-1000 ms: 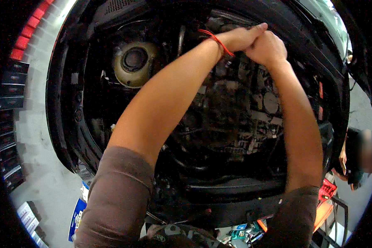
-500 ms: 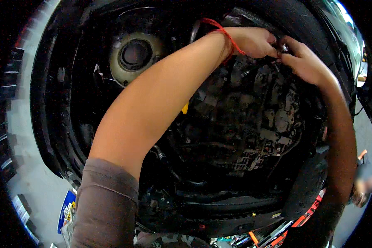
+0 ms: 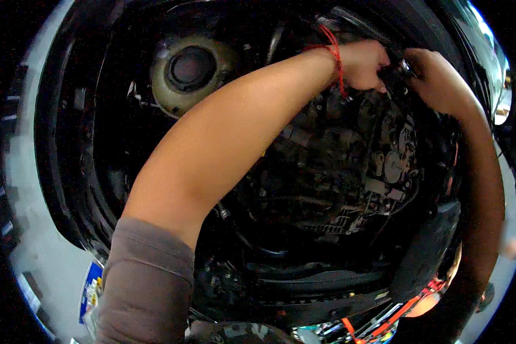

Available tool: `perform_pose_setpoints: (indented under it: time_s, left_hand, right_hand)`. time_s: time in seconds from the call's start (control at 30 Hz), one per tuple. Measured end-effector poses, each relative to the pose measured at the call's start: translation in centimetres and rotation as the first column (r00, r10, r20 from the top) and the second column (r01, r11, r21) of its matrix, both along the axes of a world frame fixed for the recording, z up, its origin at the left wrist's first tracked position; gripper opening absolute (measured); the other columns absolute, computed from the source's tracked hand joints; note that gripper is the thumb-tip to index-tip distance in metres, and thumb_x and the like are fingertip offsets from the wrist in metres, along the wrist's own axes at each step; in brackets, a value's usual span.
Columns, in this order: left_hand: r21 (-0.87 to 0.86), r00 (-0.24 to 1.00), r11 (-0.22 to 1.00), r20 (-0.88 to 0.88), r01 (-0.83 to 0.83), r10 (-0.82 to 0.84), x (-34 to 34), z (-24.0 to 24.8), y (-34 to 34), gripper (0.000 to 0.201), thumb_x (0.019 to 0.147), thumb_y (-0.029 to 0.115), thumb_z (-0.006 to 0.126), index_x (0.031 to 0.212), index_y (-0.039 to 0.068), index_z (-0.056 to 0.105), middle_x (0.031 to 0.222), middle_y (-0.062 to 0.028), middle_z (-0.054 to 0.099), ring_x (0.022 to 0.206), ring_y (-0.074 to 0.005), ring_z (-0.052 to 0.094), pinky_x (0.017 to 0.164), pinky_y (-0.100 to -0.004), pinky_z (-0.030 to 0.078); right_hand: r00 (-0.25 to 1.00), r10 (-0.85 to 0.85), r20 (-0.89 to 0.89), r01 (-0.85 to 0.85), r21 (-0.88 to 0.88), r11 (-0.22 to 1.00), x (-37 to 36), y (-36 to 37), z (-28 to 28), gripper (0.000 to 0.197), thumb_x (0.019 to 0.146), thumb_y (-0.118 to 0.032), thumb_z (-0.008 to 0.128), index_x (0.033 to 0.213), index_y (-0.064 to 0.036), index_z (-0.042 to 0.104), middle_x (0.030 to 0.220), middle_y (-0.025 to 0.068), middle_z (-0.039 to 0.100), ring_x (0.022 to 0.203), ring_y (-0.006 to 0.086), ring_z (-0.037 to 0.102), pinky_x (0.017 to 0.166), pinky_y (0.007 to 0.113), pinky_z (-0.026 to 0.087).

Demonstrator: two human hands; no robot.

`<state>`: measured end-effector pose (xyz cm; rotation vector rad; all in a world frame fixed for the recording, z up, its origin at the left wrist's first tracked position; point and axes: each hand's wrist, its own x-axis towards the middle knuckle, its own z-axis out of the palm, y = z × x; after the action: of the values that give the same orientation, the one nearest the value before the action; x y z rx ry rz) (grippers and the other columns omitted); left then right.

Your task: The person removes the engine cover from a Volkswagen car and uses a screwdriver to work on a component within the engine bay. The person selects tools from a nearby toolbox and manipulates parts inside the engine compartment.

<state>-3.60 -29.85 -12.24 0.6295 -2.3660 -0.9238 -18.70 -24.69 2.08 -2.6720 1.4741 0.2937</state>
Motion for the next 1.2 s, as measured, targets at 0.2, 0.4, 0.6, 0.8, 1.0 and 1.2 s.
perform_pose_setpoints:
  time_s: [0.2, 0.4, 0.6, 0.8, 1.0, 1.2]
  left_hand:
    - [-0.073, 0.915, 0.966, -0.345, -0.249, 0.210, -1.7, -2.0, 1.3, 0.069, 0.069, 0.047, 0.084, 0.115, -0.002, 0.066, 0.113, -0.0177, 0.070, 0.107, -0.0285, 0.065, 0.095, -0.0410, 0.050]
    - [0.345, 0.990, 0.932, 0.049, 0.110, -0.135, 2.8, 1.8, 0.1, 0.048, 0.084, 0.029, 0.079, 0.119, 0.000, 0.065, 0.121, -0.0124, 0.068, 0.114, -0.0209, 0.063, 0.100, -0.0361, 0.048]
    - [0.092, 0.984, 0.981, 0.049, -0.172, 0.169, -0.2, 1.6, 3.0, 0.039, 0.084, 0.018, 0.076, 0.116, -0.002, 0.066, 0.115, -0.0135, 0.070, 0.108, -0.0212, 0.064, 0.095, -0.0355, 0.049]
    - [0.095, 0.996, 0.995, 0.077, -0.043, 0.036, 1.2, 2.9, 1.3, 0.039, 0.079, 0.028, 0.083, 0.103, -0.002, 0.072, 0.104, -0.0098, 0.074, 0.097, -0.0167, 0.069, 0.086, -0.0325, 0.053]
    - [0.154, 0.988, 0.977, -0.024, -0.149, 0.155, -1.0, 1.4, 2.8, 0.032, 0.083, 0.012, 0.078, 0.111, 0.002, 0.067, 0.114, -0.0068, 0.069, 0.111, -0.0179, 0.063, 0.095, -0.0309, 0.049]
    - [0.384, 0.984, 0.919, -0.111, -0.088, 0.140, 1.7, 3.7, 4.4, 0.022, 0.081, 0.007, 0.079, 0.101, 0.001, 0.072, 0.103, -0.0047, 0.073, 0.099, -0.0140, 0.067, 0.088, -0.0273, 0.051]
  right_hand:
    - [0.984, -0.175, -0.030, 0.178, 0.167, 0.970, 0.5, -1.6, -1.0, 0.033, 0.079, -0.002, 0.060, 0.112, 0.0022, 0.062, 0.091, 0.0243, 0.068, 0.092, 0.0395, 0.066, 0.081, 0.044, 0.054]
    - [0.951, -0.285, -0.118, 0.300, 0.146, 0.943, 5.2, 1.0, 0.6, 0.029, 0.085, -0.024, 0.069, 0.108, -0.0053, 0.073, 0.104, 0.0184, 0.071, 0.095, 0.0296, 0.068, 0.081, 0.041, 0.054]
    - [0.954, -0.295, -0.045, 0.298, 0.094, 0.950, 4.4, 1.8, 0.2, 0.032, 0.085, -0.025, 0.070, 0.110, -0.0061, 0.072, 0.106, 0.0170, 0.070, 0.095, 0.0296, 0.068, 0.081, 0.041, 0.054]
    - [0.947, -0.320, 0.001, 0.318, 0.102, 0.943, 3.3, 2.5, 1.0, 0.034, 0.084, -0.026, 0.071, 0.112, -0.0069, 0.072, 0.108, 0.0156, 0.070, 0.096, 0.0296, 0.068, 0.081, 0.042, 0.054]
    - [0.942, -0.332, 0.042, 0.326, 0.117, 0.938, 2.2, 2.2, 0.8, 0.036, 0.083, -0.027, 0.072, 0.114, -0.0077, 0.072, 0.111, 0.0142, 0.070, 0.097, 0.0295, 0.067, 0.080, 0.043, 0.054]
    - [0.940, -0.330, 0.083, 0.320, 0.111, 0.941, 2.1, 1.4, 1.2, 0.039, 0.082, -0.029, 0.073, 0.116, -0.0084, 0.072, 0.113, 0.0128, 0.070, 0.098, 0.0295, 0.067, 0.080, 0.044, 0.053]
